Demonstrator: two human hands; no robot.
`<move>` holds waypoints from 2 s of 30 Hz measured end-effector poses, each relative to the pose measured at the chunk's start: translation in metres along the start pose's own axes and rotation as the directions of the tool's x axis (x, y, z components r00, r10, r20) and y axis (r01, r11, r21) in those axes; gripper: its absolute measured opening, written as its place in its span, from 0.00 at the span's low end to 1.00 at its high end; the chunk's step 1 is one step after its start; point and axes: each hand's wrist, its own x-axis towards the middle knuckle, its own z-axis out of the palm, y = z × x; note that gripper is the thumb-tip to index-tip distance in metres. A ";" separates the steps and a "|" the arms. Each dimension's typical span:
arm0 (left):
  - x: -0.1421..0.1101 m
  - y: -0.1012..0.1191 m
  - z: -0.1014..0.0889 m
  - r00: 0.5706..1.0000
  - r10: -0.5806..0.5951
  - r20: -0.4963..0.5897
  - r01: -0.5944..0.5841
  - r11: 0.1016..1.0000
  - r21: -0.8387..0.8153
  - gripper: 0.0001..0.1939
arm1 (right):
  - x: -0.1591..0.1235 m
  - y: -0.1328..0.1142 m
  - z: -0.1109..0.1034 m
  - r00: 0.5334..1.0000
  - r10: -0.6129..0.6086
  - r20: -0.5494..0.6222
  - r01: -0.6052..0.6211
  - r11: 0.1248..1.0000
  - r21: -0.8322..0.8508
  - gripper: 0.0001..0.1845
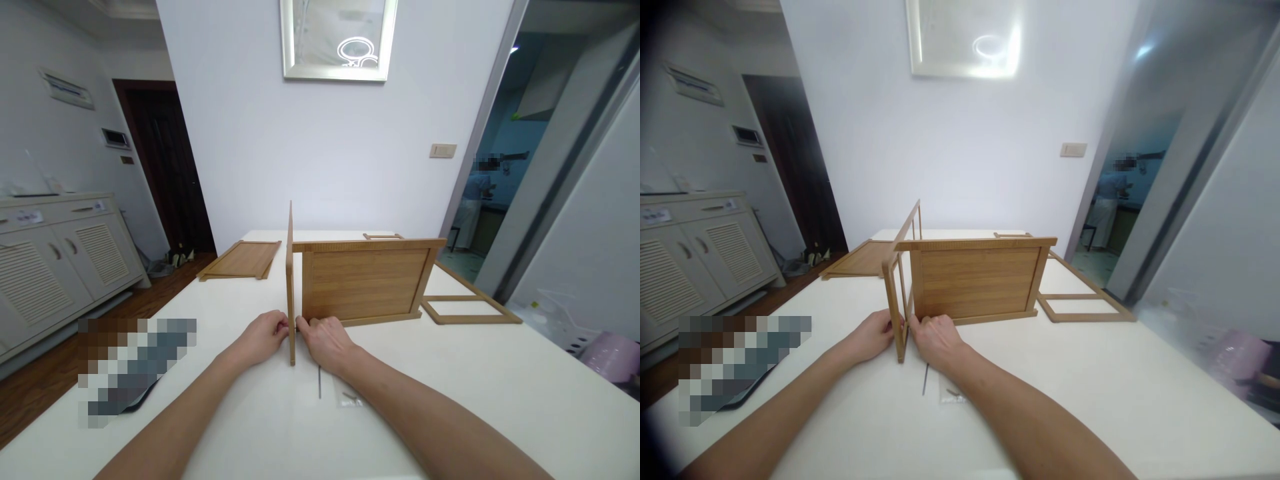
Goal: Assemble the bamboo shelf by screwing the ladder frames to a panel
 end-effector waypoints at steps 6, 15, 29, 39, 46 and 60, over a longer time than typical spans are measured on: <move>0.002 -0.002 0.003 1.000 0.004 0.014 -0.003 0.999 -0.042 0.07 | 0.001 0.000 -0.001 1.000 0.016 0.018 -0.016 1.000 0.002 0.12; 0.002 -0.001 0.007 0.999 0.026 -0.038 -0.026 1.000 0.000 0.07 | 0.000 -0.001 -0.002 1.000 0.020 0.022 -0.020 1.000 0.001 0.13; -0.001 0.000 0.005 0.998 0.053 -0.044 -0.049 0.996 0.079 0.05 | 0.000 -0.003 -0.011 0.998 0.043 0.042 -0.040 0.997 -0.062 0.21; 0.000 -0.004 0.008 0.995 0.077 -0.064 -0.069 0.991 0.114 0.07 | 0.002 -0.003 -0.007 0.996 0.033 0.079 -0.029 0.998 -0.056 0.12; 0.001 -0.001 0.007 0.994 0.050 -0.096 -0.042 0.996 0.083 0.05 | 0.003 -0.001 -0.007 0.998 0.036 0.058 -0.033 0.998 -0.054 0.14; 0.000 -0.001 0.001 1.000 0.002 -0.007 -0.002 0.998 -0.059 0.10 | 0.003 0.000 -0.009 0.999 0.026 0.021 -0.025 0.997 -0.072 0.15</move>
